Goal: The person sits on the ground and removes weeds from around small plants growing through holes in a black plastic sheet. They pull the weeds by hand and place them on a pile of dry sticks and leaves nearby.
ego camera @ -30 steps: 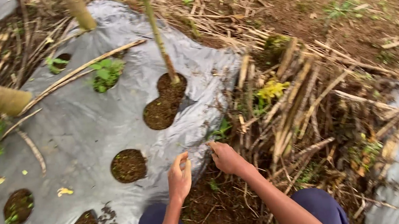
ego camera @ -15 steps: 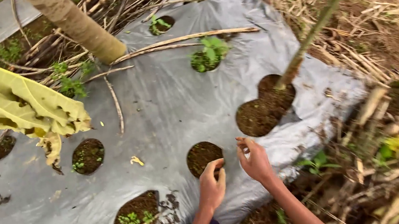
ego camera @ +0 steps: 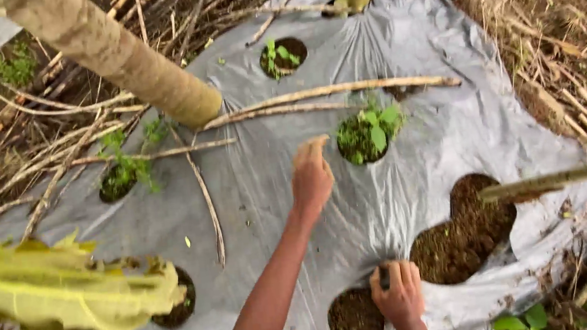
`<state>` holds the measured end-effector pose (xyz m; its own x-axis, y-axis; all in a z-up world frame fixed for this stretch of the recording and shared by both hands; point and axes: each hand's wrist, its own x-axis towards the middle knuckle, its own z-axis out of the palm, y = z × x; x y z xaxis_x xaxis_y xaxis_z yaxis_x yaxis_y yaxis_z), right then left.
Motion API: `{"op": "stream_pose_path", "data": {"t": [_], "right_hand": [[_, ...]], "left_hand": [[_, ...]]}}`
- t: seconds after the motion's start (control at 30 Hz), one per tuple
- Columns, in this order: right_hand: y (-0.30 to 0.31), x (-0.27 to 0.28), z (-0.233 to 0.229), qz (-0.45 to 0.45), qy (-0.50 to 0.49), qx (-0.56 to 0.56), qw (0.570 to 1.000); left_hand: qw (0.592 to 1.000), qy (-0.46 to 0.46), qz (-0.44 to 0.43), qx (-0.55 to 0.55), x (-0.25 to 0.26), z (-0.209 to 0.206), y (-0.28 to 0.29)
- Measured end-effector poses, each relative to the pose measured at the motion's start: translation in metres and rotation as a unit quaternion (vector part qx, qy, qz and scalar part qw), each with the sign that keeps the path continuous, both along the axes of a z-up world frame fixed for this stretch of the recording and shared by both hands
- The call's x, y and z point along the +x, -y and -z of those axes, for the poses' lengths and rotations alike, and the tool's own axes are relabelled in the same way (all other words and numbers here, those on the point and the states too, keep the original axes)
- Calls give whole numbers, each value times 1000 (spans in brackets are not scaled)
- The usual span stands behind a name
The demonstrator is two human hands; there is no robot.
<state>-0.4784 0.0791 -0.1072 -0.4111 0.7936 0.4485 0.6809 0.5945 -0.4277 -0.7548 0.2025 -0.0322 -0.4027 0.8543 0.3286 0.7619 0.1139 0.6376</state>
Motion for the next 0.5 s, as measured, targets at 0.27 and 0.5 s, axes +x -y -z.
{"op": "stream_pose_path", "data": {"t": [0.27,0.5], "right_hand": [[-2,-12,43,92,-10,3,996],[-10,-5,108,136,-46,91,985]], "left_hand": [[975,-114,-69,-180,-103,17,-96],[956,-251,-109,-105,-89,19,-77]]}}
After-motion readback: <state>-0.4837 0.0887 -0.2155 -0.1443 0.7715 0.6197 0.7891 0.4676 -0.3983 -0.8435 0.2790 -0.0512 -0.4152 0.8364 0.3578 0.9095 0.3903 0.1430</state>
